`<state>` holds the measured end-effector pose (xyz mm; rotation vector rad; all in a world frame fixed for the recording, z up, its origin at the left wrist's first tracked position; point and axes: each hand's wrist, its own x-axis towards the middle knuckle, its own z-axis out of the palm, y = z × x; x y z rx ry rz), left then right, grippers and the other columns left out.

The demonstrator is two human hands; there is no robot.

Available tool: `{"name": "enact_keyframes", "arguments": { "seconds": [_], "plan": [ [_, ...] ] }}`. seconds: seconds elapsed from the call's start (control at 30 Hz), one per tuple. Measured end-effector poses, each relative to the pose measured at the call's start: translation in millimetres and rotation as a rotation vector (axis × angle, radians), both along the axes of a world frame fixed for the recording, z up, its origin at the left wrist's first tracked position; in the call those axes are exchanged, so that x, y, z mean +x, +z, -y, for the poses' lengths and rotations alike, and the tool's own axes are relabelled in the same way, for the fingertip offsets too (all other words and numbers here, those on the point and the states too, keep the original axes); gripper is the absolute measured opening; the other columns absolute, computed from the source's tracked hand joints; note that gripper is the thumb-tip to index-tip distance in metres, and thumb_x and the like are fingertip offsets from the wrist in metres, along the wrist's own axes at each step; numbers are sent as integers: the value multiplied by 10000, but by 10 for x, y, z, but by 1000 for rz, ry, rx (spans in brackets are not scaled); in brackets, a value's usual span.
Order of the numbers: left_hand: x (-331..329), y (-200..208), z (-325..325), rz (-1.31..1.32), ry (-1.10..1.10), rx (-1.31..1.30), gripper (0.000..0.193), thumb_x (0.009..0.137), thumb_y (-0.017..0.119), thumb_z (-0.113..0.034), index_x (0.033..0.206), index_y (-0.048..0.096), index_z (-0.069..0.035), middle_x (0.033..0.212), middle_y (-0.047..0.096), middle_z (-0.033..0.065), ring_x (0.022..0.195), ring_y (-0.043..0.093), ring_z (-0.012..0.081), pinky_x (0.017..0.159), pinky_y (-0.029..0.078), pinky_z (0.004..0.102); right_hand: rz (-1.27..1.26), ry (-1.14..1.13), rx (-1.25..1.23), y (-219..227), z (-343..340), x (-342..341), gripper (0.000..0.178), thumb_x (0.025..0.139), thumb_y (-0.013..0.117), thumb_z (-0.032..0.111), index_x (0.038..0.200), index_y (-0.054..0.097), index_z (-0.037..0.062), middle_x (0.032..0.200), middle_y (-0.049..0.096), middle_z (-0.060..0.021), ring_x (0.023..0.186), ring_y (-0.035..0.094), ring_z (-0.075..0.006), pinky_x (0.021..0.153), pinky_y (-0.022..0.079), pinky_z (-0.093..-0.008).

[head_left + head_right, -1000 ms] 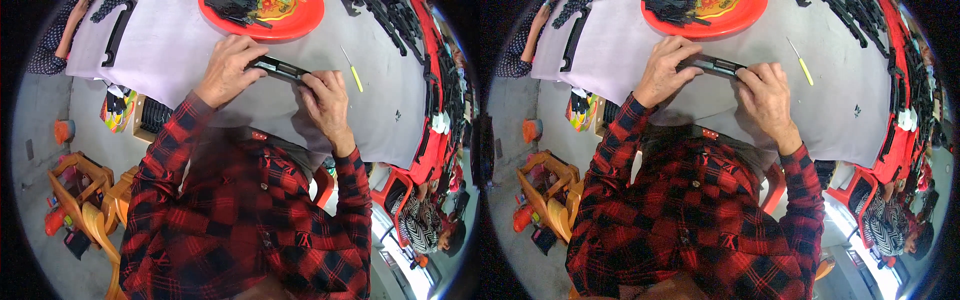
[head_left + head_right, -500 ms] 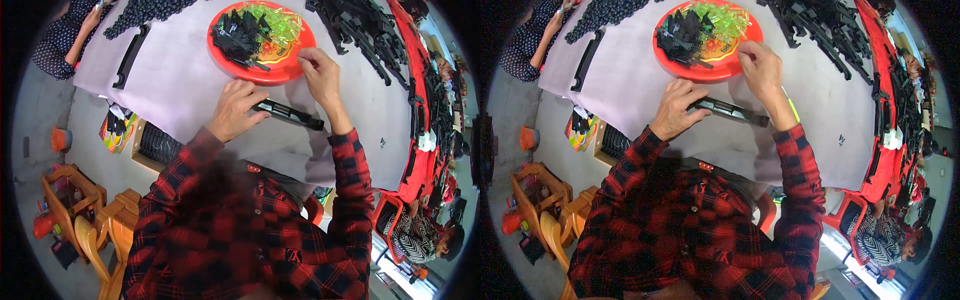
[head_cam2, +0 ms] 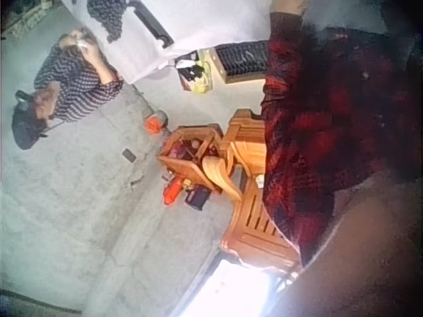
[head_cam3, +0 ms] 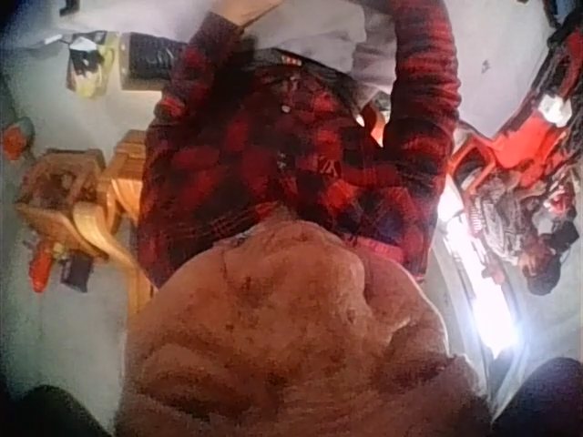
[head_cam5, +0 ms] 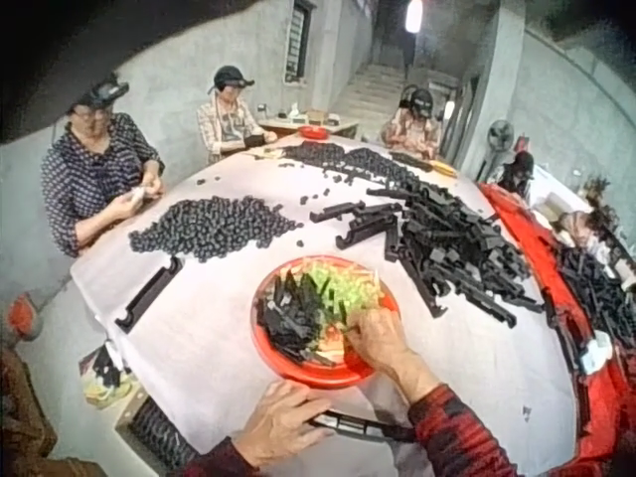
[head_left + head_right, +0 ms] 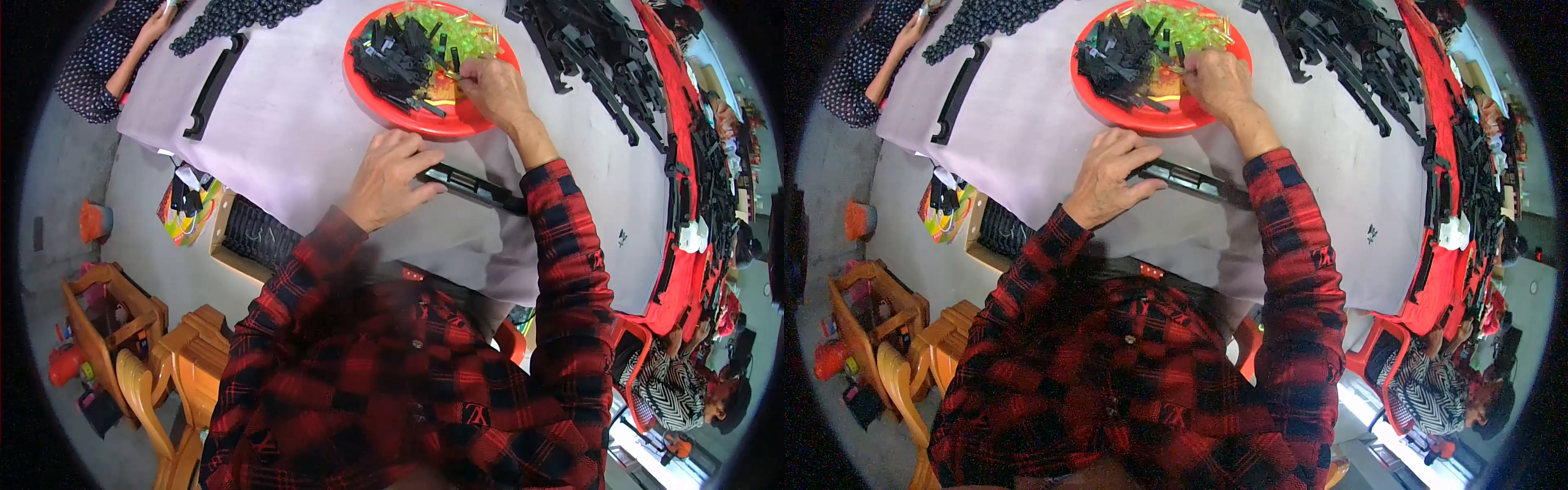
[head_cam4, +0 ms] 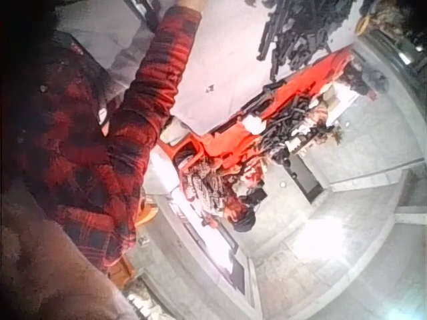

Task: The person assembles small plastic and metal components by inserting pins and springs into an assembly housing, then snapping the pieces together. The person uses a small poker tool to aid in the assembly.

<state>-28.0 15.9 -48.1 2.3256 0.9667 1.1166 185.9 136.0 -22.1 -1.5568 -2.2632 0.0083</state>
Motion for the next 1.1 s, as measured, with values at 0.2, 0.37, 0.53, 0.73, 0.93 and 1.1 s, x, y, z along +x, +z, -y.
{"name": "enact_keyframes", "arguments": {
  "seconds": [0.2, 0.37, 0.53, 0.73, 0.93, 1.1],
  "plan": [
    [15, -40, -47, -23, 1, -1, 390, 675, 801, -214, 1015, 675, -69, 894, 578, 64, 898, 542, 276, 827, 408, 399, -12, -63, -53, 110, 243, 237, 141, 779, 675, 187, 856, 705, 72, 826, 696, -152, 740, 684, -296, 682, 540, -401],
    [16, -38, -42, -16, 5, 21, 361, 679, 801, -236, 990, 689, -91, 849, 566, 34, 864, 537, 253, 820, 405, 401, -462, -156, -249, 469, 967, 411, 153, 784, 695, 150, 886, 699, 36, 764, 694, -81, 666, 644, -158, 647, 519, -306],
    [30, -16, 45, -34, -13, 5, 356, 676, 798, -255, 979, 696, -99, 828, 555, 29, 836, 532, 245, 828, 392, 391, -607, -115, -418, 451, 1653, 473, 119, 815, 687, 70, 919, 687, 12, 755, 656, 5, 682, 564, -55, 630, 473, -237],
    [32, 42, 181, -75, -77, -45, 370, 659, 831, -237, 953, 679, -73, 819, 557, 44, 852, 537, 257, 851, 385, 398, -514, -103, -312, 367, 1971, 232, 112, 822, 685, 41, 934, 684, 35, 788, 612, -81, 694, 604, -192, 643, 481, -300],
    [92, 22, 242, -25, -69, -43, 378, 630, 848, -240, 923, 673, -77, 806, 558, 36, 842, 545, 259, 853, 384, 394, -429, -175, -165, 274, 1987, 95, 99, 813, 700, 85, 904, 674, 56, 782, 649, -72, 722, 604, -238, 676, 475, -357],
    [96, 39, 245, -43, -66, -24, 363, 637, 834, -232, 926, 677, -78, 800, 563, 34, 826, 553, 256, 848, 386, 395, -439, -209, -141, 251, 1998, -41, 85, 807, 702, 92, 876, 657, 73, 771, 658, -54, 711, 583, -243, 670, 460, -370]
  ]
}}
